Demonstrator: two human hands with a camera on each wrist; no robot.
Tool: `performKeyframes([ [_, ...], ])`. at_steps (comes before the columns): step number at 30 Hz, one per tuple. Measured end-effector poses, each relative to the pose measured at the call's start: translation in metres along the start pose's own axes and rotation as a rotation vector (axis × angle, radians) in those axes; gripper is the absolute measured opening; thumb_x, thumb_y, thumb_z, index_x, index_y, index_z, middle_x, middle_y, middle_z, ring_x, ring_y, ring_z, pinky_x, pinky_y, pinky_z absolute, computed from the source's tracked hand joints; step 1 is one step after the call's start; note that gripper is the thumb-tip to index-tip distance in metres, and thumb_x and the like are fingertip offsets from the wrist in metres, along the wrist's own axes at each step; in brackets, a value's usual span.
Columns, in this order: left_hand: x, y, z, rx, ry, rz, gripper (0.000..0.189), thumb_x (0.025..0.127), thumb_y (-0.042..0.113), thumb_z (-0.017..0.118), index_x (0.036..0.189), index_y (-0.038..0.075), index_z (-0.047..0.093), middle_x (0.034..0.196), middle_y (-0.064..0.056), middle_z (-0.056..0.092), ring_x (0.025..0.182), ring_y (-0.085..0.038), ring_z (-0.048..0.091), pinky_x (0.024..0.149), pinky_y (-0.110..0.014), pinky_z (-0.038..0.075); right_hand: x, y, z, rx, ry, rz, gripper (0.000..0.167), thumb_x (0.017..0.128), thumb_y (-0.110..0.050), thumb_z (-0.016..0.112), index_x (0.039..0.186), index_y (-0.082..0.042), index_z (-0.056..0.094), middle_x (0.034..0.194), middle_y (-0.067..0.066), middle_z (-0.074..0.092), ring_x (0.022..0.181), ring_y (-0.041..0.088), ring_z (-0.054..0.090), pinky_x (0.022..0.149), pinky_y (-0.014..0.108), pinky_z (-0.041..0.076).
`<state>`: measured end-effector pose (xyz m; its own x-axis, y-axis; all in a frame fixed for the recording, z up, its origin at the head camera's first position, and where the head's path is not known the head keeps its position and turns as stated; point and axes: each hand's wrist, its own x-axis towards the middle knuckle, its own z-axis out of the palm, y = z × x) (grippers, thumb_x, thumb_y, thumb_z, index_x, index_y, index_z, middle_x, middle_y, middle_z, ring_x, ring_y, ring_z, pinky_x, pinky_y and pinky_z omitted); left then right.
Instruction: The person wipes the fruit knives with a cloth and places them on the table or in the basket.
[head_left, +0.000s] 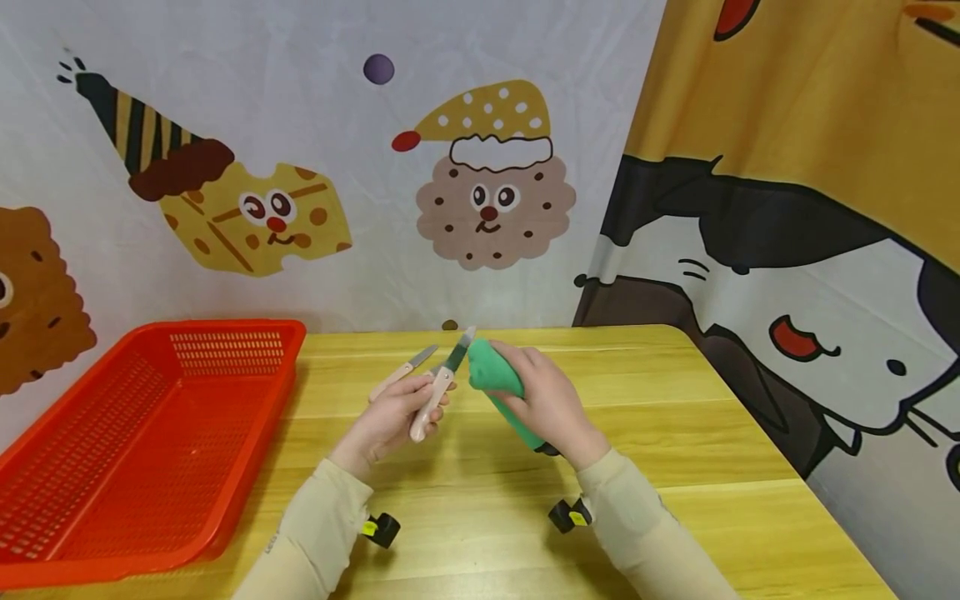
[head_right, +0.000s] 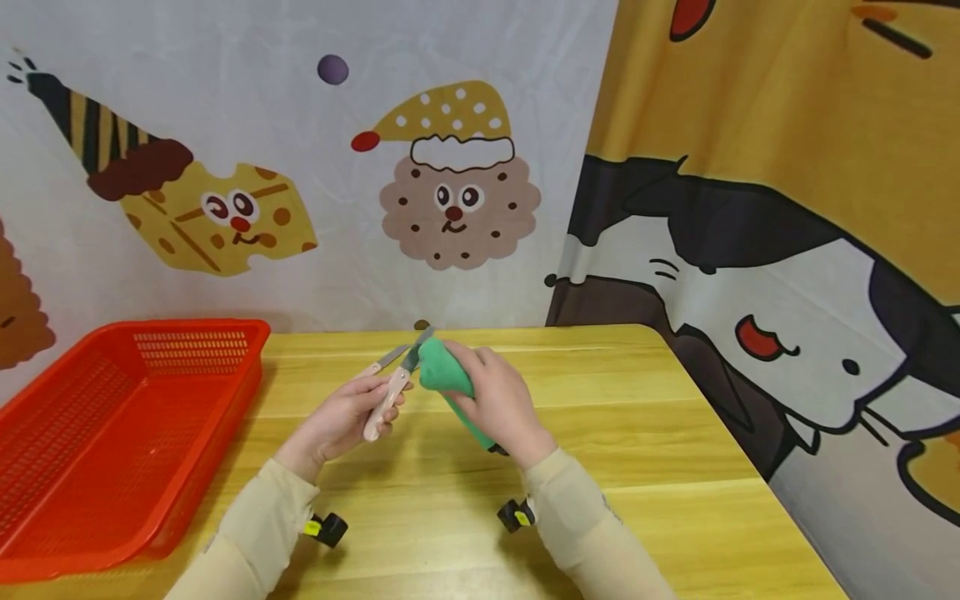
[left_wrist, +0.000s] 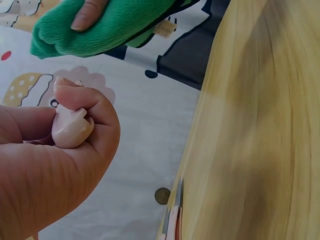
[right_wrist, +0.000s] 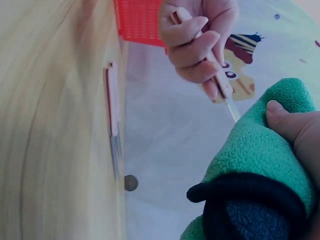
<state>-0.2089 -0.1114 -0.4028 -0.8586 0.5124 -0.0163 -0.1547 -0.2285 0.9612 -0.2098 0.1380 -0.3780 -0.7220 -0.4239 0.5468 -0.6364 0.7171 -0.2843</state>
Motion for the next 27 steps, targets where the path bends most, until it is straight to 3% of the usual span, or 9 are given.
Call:
performKeyframes([
  [12, -0.002, 0.0, 0.012, -0.038, -0.057, 0.031, 0.045, 0.11, 0.013, 0.024, 0.14, -0.02, 0.029, 0.102, -0.009, 0.051, 0.073, -0.008, 0.05, 0.063, -0.022, 0.047, 0.0, -0.012, -0.002, -0.094, 0.159, -0.119, 0.07, 0.078, -0.015, 0.086, 0.14, -0.018, 0.053, 0.108, 0.014, 0.063, 0.092, 0.032, 0.063, 0.076, 0.05, 0.054],
  [19, -0.002, -0.004, 0.018, -0.036, -0.042, 0.024, 0.037, 0.11, 0.013, 0.027, 0.131, -0.012, 0.045, 0.099, -0.009, 0.052, 0.072, -0.009, 0.051, 0.062, -0.022, 0.047, -0.001, -0.014, 0.01, -0.115, 0.203, -0.11, 0.069, 0.077, -0.014, 0.086, 0.138, -0.018, 0.055, 0.107, 0.015, 0.063, 0.091, 0.034, 0.063, 0.075, 0.052, 0.053],
  [27, -0.004, -0.008, 0.023, -0.043, -0.047, 0.026, 0.036, 0.11, 0.014, 0.028, 0.129, -0.009, 0.048, 0.099, -0.009, 0.051, 0.072, -0.009, 0.051, 0.062, -0.021, 0.048, -0.001, -0.013, 0.021, -0.146, 0.232, -0.123, 0.063, 0.077, -0.014, 0.086, 0.133, -0.019, 0.058, 0.105, 0.016, 0.064, 0.087, 0.033, 0.063, 0.07, 0.051, 0.053],
])
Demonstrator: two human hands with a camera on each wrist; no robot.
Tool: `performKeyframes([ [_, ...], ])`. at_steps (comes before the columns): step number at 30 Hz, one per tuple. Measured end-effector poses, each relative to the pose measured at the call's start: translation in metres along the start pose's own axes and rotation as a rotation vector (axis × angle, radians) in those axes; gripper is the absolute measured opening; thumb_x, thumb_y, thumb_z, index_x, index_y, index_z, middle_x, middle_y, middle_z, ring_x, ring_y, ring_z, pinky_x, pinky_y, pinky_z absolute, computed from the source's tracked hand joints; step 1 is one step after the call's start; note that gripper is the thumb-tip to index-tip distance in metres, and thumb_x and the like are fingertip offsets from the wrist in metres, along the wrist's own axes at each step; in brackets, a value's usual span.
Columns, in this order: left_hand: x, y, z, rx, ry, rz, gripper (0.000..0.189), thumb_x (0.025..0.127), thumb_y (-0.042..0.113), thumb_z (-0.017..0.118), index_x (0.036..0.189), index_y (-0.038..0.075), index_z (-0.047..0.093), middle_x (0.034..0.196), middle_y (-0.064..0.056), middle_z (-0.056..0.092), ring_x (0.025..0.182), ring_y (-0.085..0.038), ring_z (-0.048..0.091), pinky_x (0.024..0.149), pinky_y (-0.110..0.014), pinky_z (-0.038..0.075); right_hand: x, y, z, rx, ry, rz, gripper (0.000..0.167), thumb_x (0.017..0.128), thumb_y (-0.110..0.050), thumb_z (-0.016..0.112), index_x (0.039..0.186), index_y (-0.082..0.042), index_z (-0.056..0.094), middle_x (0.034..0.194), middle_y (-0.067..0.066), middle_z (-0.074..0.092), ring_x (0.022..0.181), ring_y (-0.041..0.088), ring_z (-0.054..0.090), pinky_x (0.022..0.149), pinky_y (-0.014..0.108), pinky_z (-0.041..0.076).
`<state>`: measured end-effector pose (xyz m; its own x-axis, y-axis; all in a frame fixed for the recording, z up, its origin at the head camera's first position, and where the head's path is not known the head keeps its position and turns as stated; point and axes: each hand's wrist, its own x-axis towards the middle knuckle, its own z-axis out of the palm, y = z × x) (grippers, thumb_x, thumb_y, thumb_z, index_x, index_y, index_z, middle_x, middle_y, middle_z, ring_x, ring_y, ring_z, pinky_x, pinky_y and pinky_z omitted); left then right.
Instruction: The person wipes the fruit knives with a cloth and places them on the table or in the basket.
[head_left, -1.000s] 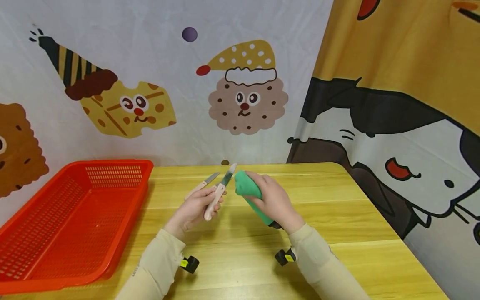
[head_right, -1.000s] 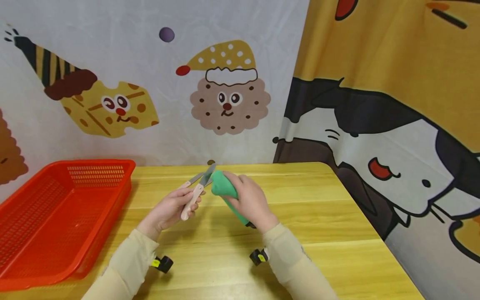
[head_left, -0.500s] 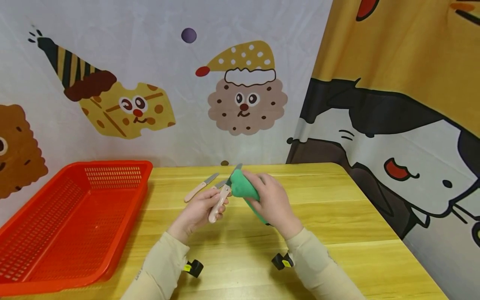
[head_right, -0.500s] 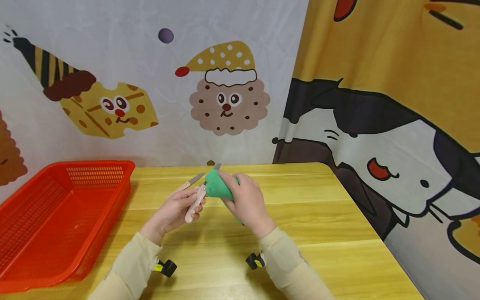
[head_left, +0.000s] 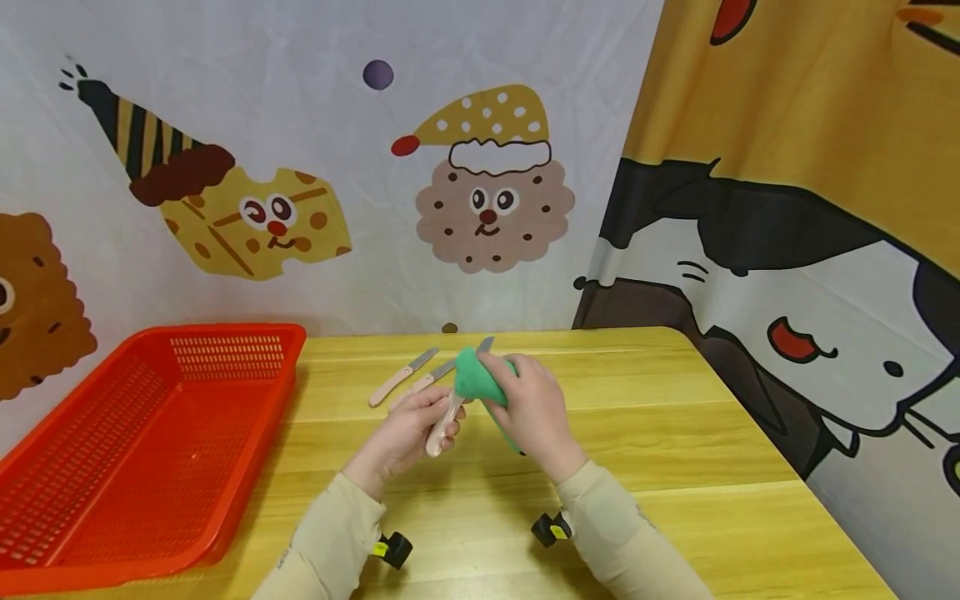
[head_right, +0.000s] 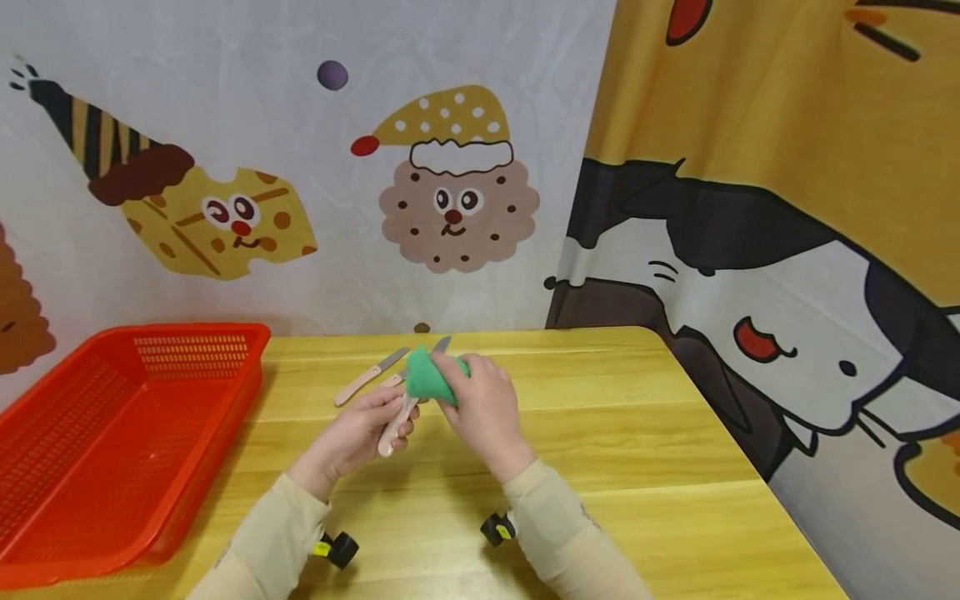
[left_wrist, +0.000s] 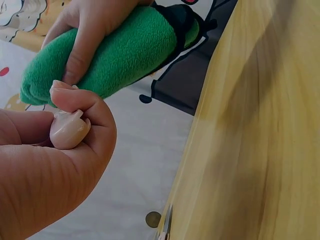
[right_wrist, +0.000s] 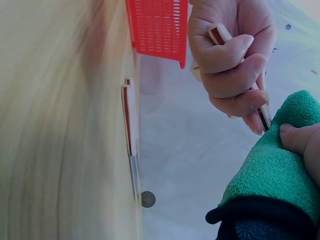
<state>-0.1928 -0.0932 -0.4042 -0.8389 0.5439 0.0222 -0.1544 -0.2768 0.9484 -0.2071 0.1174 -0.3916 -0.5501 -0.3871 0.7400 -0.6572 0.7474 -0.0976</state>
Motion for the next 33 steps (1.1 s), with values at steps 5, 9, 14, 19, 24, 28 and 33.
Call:
performKeyframes([
  [5, -0.001, -0.002, 0.001, 0.008, -0.014, 0.011, 0.032, 0.11, 0.014, 0.028, 0.123, 0.0, 0.054, 0.097, -0.007, 0.052, 0.071, -0.008, 0.05, 0.062, -0.021, 0.047, -0.002, 0.0, 0.003, -0.011, 0.014, -0.004, 0.062, 0.075, -0.015, 0.087, 0.131, -0.02, 0.06, 0.104, 0.015, 0.063, 0.087, 0.033, 0.064, 0.071, 0.05, 0.053],
  [9, -0.001, -0.003, 0.002, 0.012, -0.019, 0.017, 0.033, 0.11, 0.015, 0.029, 0.125, 0.0, 0.054, 0.095, -0.005, 0.053, 0.071, -0.008, 0.05, 0.062, -0.021, 0.047, -0.002, 0.001, 0.004, -0.018, 0.034, -0.001, 0.06, 0.076, -0.015, 0.087, 0.13, -0.02, 0.061, 0.103, 0.015, 0.064, 0.085, 0.033, 0.063, 0.069, 0.049, 0.053],
  [14, -0.002, -0.004, 0.002, 0.011, -0.02, 0.013, 0.04, 0.11, 0.016, 0.029, 0.134, -0.01, 0.046, 0.096, -0.004, 0.054, 0.072, -0.007, 0.051, 0.063, -0.021, 0.048, 0.001, 0.004, 0.004, -0.04, 0.045, 0.02, 0.056, 0.078, -0.016, 0.086, 0.129, -0.019, 0.062, 0.101, 0.015, 0.064, 0.082, 0.033, 0.063, 0.066, 0.049, 0.053],
  [19, -0.002, -0.005, 0.001, -0.007, -0.034, 0.016, 0.044, 0.11, 0.016, 0.03, 0.138, -0.018, 0.037, 0.097, -0.004, 0.055, 0.073, -0.006, 0.052, 0.063, -0.02, 0.047, 0.005, 0.011, 0.003, -0.045, 0.043, 0.048, 0.054, 0.079, -0.018, 0.085, 0.128, -0.019, 0.062, 0.1, 0.016, 0.065, 0.082, 0.033, 0.063, 0.066, 0.05, 0.053],
  [24, -0.003, -0.006, 0.001, -0.009, -0.031, 0.017, 0.044, 0.11, 0.014, 0.03, 0.136, -0.019, 0.039, 0.097, -0.005, 0.055, 0.073, -0.007, 0.052, 0.063, -0.02, 0.047, 0.01, 0.019, 0.001, -0.064, 0.04, 0.068, 0.054, 0.08, -0.018, 0.084, 0.129, -0.018, 0.062, 0.099, 0.016, 0.065, 0.083, 0.033, 0.063, 0.067, 0.049, 0.053],
  [28, -0.003, -0.007, 0.001, -0.007, -0.028, 0.017, 0.042, 0.11, 0.014, 0.031, 0.135, -0.018, 0.041, 0.097, -0.005, 0.055, 0.074, -0.008, 0.053, 0.063, -0.019, 0.047, 0.014, 0.024, -0.002, -0.079, 0.044, 0.072, 0.055, 0.079, -0.017, 0.085, 0.129, -0.017, 0.063, 0.098, 0.017, 0.065, 0.081, 0.033, 0.063, 0.067, 0.05, 0.052],
  [33, -0.004, -0.006, 0.0, -0.009, -0.033, 0.012, 0.042, 0.11, 0.014, 0.03, 0.136, -0.017, 0.041, 0.098, -0.006, 0.055, 0.073, -0.007, 0.053, 0.062, -0.019, 0.047, 0.018, 0.029, -0.005, -0.092, 0.033, 0.094, 0.056, 0.078, -0.017, 0.085, 0.13, -0.017, 0.062, 0.1, 0.017, 0.066, 0.083, 0.034, 0.064, 0.067, 0.05, 0.053],
])
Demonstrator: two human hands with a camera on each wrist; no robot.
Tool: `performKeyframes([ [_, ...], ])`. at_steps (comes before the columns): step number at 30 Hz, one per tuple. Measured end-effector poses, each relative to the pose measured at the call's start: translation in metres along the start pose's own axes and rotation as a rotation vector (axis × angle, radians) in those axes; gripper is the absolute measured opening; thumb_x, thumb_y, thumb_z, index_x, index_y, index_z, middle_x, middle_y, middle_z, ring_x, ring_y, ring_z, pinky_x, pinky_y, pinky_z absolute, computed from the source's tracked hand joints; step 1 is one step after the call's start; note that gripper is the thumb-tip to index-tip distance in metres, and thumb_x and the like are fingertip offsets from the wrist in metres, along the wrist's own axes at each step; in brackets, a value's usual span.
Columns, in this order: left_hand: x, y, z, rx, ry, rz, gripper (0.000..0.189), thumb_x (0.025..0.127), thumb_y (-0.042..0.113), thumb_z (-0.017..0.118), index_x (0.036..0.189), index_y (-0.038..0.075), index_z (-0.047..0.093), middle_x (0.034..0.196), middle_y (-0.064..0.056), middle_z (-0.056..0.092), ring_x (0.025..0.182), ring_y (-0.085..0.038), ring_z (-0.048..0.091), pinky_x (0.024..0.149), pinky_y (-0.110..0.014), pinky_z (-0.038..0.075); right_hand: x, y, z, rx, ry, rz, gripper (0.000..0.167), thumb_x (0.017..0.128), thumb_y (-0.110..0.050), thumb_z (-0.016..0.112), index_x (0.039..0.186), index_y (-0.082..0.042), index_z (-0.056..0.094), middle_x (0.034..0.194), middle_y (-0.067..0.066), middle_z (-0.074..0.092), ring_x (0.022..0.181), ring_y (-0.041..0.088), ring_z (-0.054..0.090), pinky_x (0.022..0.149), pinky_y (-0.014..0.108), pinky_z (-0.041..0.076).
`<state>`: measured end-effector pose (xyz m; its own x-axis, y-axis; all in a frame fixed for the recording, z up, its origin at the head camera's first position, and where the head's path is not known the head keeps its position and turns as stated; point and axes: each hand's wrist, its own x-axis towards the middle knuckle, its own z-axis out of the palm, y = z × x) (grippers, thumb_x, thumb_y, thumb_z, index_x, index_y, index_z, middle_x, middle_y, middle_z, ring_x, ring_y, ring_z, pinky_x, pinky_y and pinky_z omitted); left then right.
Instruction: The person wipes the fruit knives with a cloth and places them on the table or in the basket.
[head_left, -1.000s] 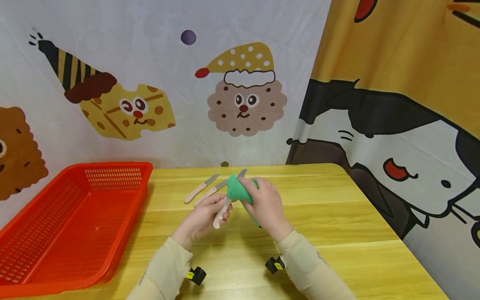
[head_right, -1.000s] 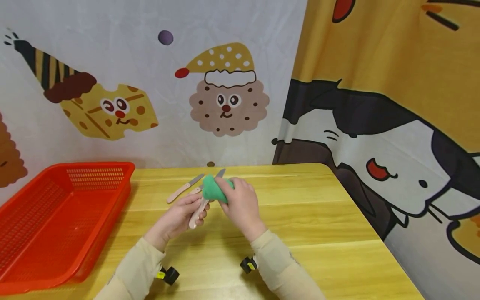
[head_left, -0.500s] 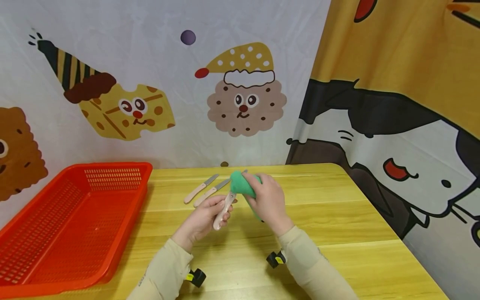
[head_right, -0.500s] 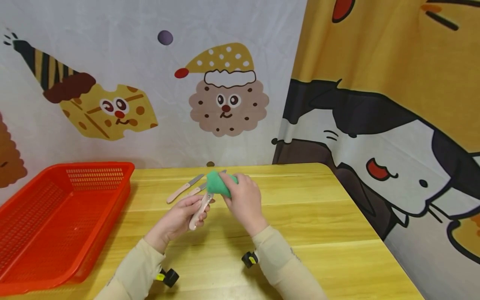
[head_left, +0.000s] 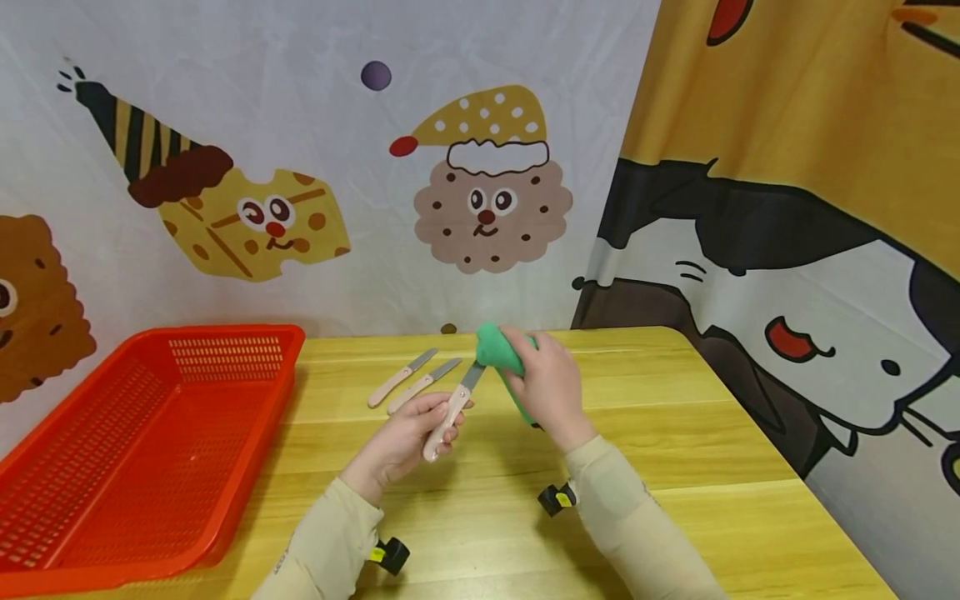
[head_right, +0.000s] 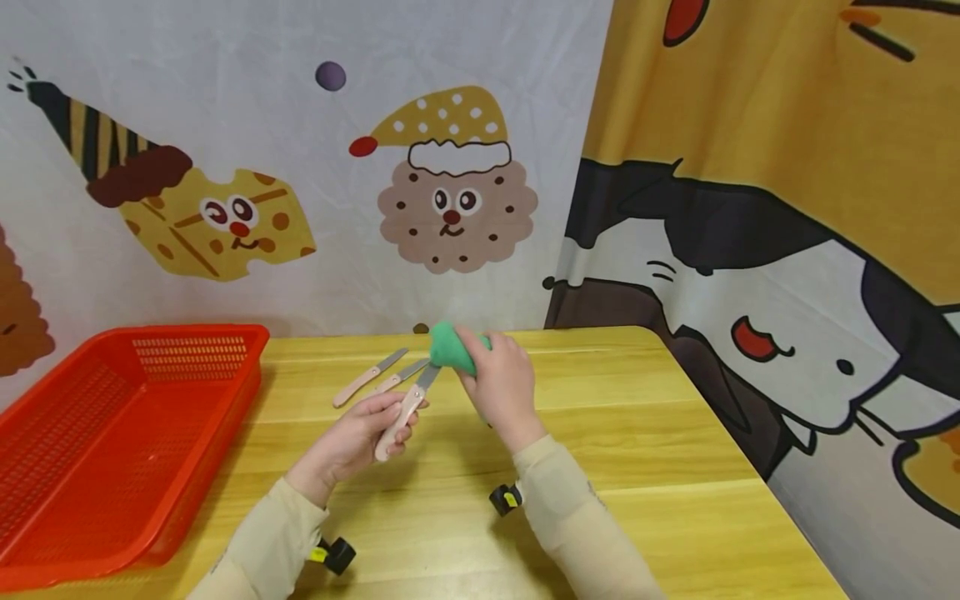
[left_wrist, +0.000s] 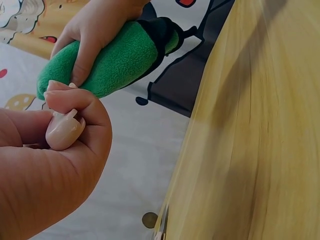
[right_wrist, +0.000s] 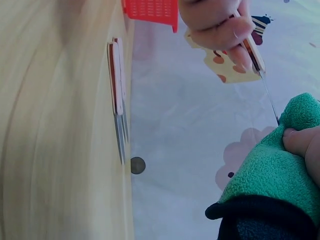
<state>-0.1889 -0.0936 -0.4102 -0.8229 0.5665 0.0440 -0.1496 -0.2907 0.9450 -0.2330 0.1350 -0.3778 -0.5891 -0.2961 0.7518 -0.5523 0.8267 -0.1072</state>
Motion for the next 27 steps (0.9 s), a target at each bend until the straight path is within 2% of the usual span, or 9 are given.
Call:
performKeyframes([
  [16, -0.002, 0.001, -0.001, 0.019, -0.021, -0.021, 0.044, 0.11, 0.014, 0.029, 0.137, -0.019, 0.038, 0.098, -0.005, 0.055, 0.072, -0.007, 0.051, 0.061, -0.018, 0.045, -0.001, 0.008, -0.005, 0.007, -0.009, 0.068, 0.058, 0.081, -0.016, 0.084, 0.134, -0.018, 0.061, 0.103, 0.016, 0.066, 0.085, 0.034, 0.063, 0.069, 0.05, 0.052],
  [23, -0.003, 0.001, -0.003, 0.012, 0.011, -0.029, 0.043, 0.11, 0.012, 0.028, 0.138, -0.019, 0.037, 0.098, -0.006, 0.055, 0.072, -0.007, 0.052, 0.061, -0.018, 0.045, -0.005, 0.014, -0.011, 0.022, 0.015, 0.104, 0.056, 0.082, -0.015, 0.083, 0.133, -0.018, 0.061, 0.104, 0.016, 0.065, 0.086, 0.035, 0.063, 0.068, 0.051, 0.052],
  [27, -0.004, 0.002, -0.005, 0.007, 0.023, -0.026, 0.044, 0.11, 0.013, 0.03, 0.138, -0.019, 0.037, 0.099, -0.007, 0.055, 0.072, -0.007, 0.052, 0.061, -0.018, 0.046, -0.007, 0.013, -0.015, 0.029, 0.027, 0.096, 0.058, 0.081, -0.014, 0.083, 0.134, -0.017, 0.06, 0.106, 0.017, 0.064, 0.088, 0.036, 0.063, 0.07, 0.051, 0.052],
])
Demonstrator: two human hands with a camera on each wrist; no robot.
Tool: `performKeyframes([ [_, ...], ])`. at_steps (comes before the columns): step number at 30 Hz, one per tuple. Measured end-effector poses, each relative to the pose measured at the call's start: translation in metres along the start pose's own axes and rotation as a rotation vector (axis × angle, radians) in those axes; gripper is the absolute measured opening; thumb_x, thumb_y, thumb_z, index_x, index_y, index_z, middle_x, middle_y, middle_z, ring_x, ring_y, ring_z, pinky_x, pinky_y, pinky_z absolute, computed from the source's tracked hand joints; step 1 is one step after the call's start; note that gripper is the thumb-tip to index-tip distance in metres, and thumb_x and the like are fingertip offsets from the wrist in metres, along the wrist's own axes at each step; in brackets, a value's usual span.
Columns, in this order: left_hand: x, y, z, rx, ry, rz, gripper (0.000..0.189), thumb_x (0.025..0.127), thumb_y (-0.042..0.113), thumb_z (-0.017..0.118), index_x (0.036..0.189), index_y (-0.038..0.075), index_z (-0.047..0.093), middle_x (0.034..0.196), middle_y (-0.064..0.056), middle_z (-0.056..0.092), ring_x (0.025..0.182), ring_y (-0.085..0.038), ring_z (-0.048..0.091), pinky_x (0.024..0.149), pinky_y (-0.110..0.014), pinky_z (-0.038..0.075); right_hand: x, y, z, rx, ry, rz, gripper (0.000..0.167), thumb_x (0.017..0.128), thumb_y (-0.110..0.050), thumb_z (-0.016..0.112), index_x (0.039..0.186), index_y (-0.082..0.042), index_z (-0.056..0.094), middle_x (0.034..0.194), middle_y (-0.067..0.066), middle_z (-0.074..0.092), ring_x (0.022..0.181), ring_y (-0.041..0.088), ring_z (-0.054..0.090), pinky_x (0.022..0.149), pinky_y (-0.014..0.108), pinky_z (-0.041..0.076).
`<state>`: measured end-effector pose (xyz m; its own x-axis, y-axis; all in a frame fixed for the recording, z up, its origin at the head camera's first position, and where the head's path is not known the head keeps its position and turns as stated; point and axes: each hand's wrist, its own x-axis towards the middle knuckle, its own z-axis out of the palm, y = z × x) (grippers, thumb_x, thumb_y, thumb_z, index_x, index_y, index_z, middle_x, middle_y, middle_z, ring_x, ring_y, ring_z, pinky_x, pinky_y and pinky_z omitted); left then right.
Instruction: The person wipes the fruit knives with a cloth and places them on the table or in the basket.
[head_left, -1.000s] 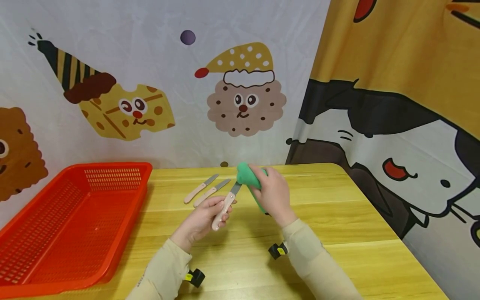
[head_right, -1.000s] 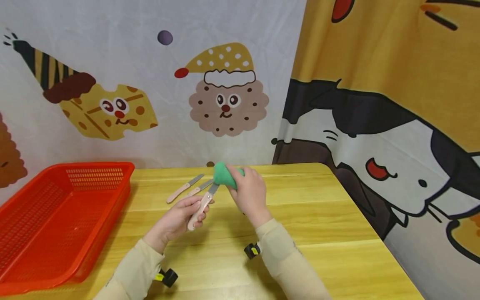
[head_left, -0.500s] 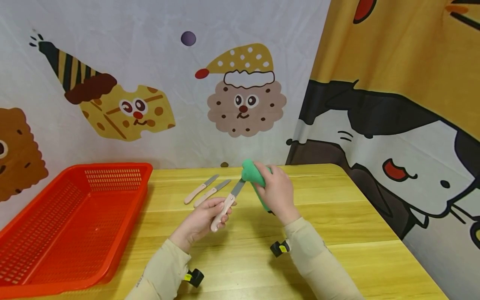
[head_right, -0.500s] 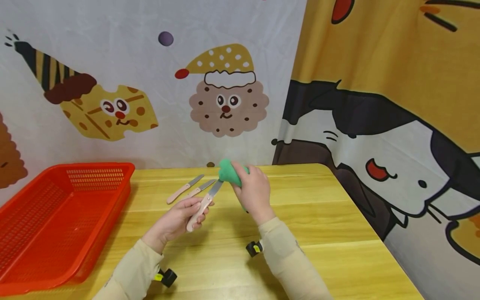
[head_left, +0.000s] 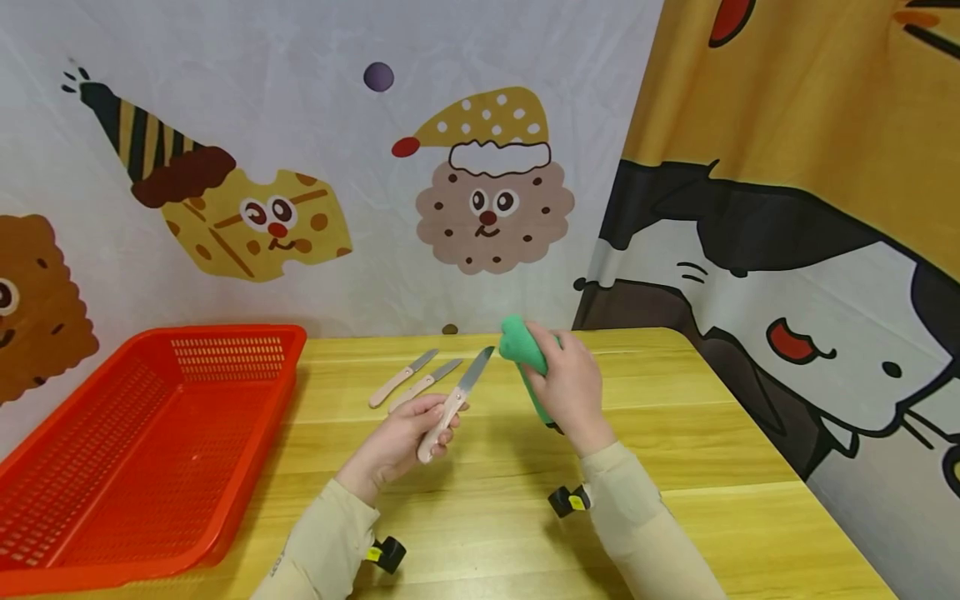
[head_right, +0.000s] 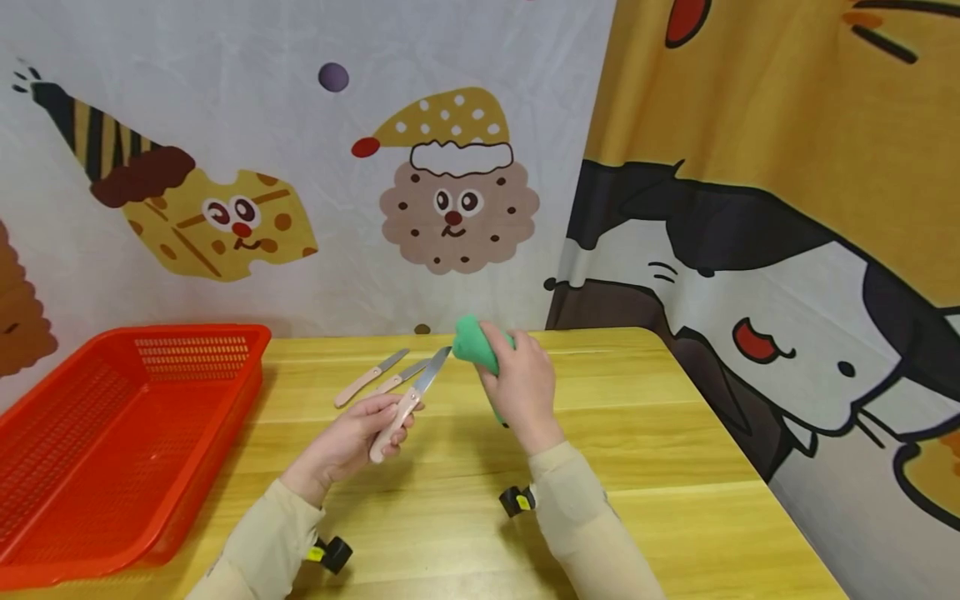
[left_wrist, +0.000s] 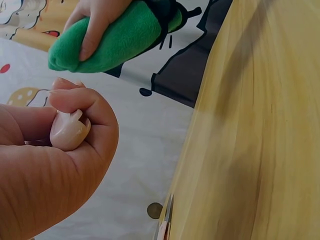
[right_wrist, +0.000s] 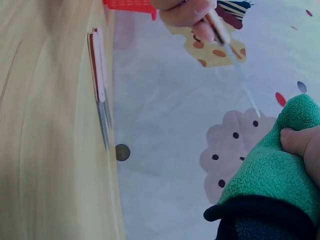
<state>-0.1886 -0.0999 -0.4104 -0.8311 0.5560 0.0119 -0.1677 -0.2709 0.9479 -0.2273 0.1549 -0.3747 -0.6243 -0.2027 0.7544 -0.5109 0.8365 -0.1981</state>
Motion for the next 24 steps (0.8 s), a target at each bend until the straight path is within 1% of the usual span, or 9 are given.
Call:
performKeyframes([
  [5, 0.0, 0.002, -0.002, 0.01, -0.002, 0.015, 0.044, 0.11, 0.014, 0.031, 0.137, -0.019, 0.037, 0.098, -0.006, 0.055, 0.073, -0.006, 0.053, 0.061, -0.019, 0.047, 0.0, -0.006, -0.006, 0.012, 0.033, -0.051, 0.061, 0.079, -0.013, 0.085, 0.134, -0.016, 0.06, 0.105, 0.017, 0.064, 0.087, 0.036, 0.063, 0.07, 0.052, 0.052],
  [9, 0.001, 0.004, -0.001, 0.014, 0.005, 0.013, 0.042, 0.11, 0.013, 0.03, 0.137, -0.018, 0.038, 0.097, -0.006, 0.055, 0.072, -0.006, 0.053, 0.06, -0.019, 0.047, 0.0, -0.015, -0.01, 0.026, 0.047, -0.1, 0.063, 0.076, -0.013, 0.087, 0.133, -0.015, 0.06, 0.104, 0.017, 0.064, 0.086, 0.035, 0.063, 0.069, 0.052, 0.052],
  [16, 0.004, 0.007, 0.001, 0.003, 0.0, 0.006, 0.045, 0.11, 0.013, 0.027, 0.14, -0.019, 0.034, 0.097, -0.006, 0.054, 0.071, -0.006, 0.052, 0.06, -0.018, 0.046, -0.003, -0.03, -0.009, 0.033, 0.023, -0.161, 0.063, 0.074, -0.015, 0.088, 0.131, -0.015, 0.061, 0.099, 0.017, 0.064, 0.082, 0.034, 0.063, 0.068, 0.051, 0.052],
  [22, 0.005, 0.008, 0.002, 0.015, 0.005, 0.013, 0.043, 0.11, 0.013, 0.029, 0.138, -0.019, 0.038, 0.096, -0.005, 0.055, 0.071, -0.007, 0.053, 0.06, -0.018, 0.047, -0.008, -0.039, -0.004, 0.055, -0.012, -0.185, 0.059, 0.077, -0.015, 0.085, 0.131, -0.018, 0.06, 0.099, 0.015, 0.064, 0.081, 0.033, 0.063, 0.068, 0.05, 0.052],
  [24, 0.005, 0.009, 0.002, 0.016, 0.007, 0.017, 0.041, 0.11, 0.013, 0.03, 0.135, -0.017, 0.041, 0.095, -0.005, 0.055, 0.071, -0.007, 0.053, 0.06, -0.019, 0.047, -0.01, -0.041, -0.002, 0.058, -0.024, -0.187, 0.06, 0.077, -0.015, 0.086, 0.131, -0.018, 0.06, 0.099, 0.014, 0.064, 0.082, 0.033, 0.063, 0.069, 0.05, 0.053],
])
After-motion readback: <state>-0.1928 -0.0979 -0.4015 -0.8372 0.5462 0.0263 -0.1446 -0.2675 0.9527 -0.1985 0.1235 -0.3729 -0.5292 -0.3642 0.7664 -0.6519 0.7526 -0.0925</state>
